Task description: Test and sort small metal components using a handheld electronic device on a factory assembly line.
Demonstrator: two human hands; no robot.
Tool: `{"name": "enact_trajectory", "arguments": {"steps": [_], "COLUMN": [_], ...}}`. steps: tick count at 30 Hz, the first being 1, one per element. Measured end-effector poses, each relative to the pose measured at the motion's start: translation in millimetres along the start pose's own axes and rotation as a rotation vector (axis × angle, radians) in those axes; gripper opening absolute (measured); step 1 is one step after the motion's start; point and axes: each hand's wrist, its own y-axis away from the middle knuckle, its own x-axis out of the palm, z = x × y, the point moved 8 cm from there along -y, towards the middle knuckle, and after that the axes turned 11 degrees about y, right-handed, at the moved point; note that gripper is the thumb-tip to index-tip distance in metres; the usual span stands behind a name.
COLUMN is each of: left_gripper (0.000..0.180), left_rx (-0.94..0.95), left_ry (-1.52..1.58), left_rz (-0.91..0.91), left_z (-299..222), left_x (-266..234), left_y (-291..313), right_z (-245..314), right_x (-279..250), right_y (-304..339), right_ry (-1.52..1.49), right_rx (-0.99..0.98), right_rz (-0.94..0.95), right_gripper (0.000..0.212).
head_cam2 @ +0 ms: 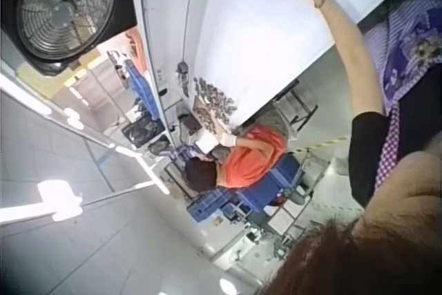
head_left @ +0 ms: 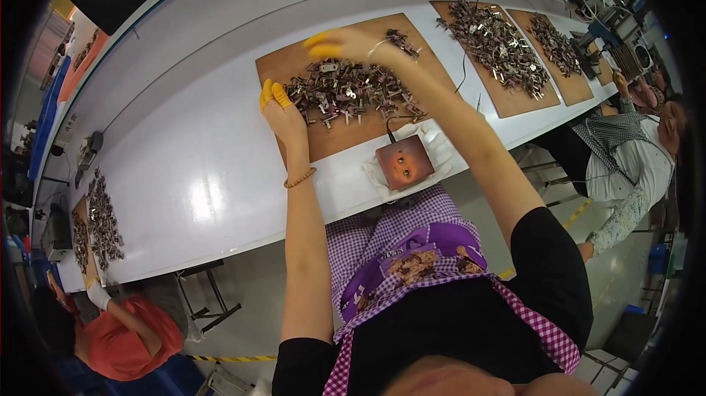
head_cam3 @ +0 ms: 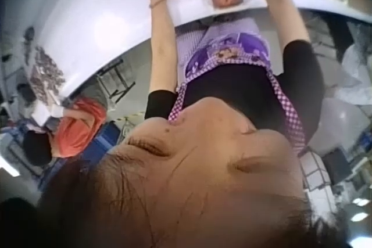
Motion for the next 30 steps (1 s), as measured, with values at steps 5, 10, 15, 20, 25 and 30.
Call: {"name": "enact_trajectory", "arguments": {"steps": [5, 10, 15, 20, 25, 30], "left_gripper": [0.040, 0.040, 0.040, 0.041, 0.041, 0.041], "left_rx": [0.020, -0.004, -0.015, -0.022, -0.036, -0.040], "left_ry": [-0.065, -0.088, -0.069, -0.060, -0.070, -0.071], "left_rz": [0.081, 0.117, 0.127, 0.106, 0.098, 0.104], "left_z": [-3.0, 5.6, 10.3, 8.2, 8.3, 9.4], "left_x": [13.6, 16.9, 16.9, 11.6, 10.6, 16.3], "left_y": [-1.1, -2.7, -1.7, 1.2, -1.4, -0.9], "right_z": [-125.6, -133.2, -98.1, -56.0, -74.4, -84.6], "right_x": [-38.0, -11.0, -27.6, -73.5, -41.0, -24.4], "right_y": [16.3, 26.7, 29.7, 79.3, 142.8, 134.3], "right_ry": [0.394, 0.922, 0.295, 0.218, 0.357, 0.435], "right_rx": [0.144, -0.108, 0.088, 0.056, 0.132, 0.116], "right_rz": [-0.084, -0.042, -0.152, -0.199, 0.115, 0.084], "right_gripper": [0.052, 0.059, 0.061, 0.052, 0.042, 0.040]}}
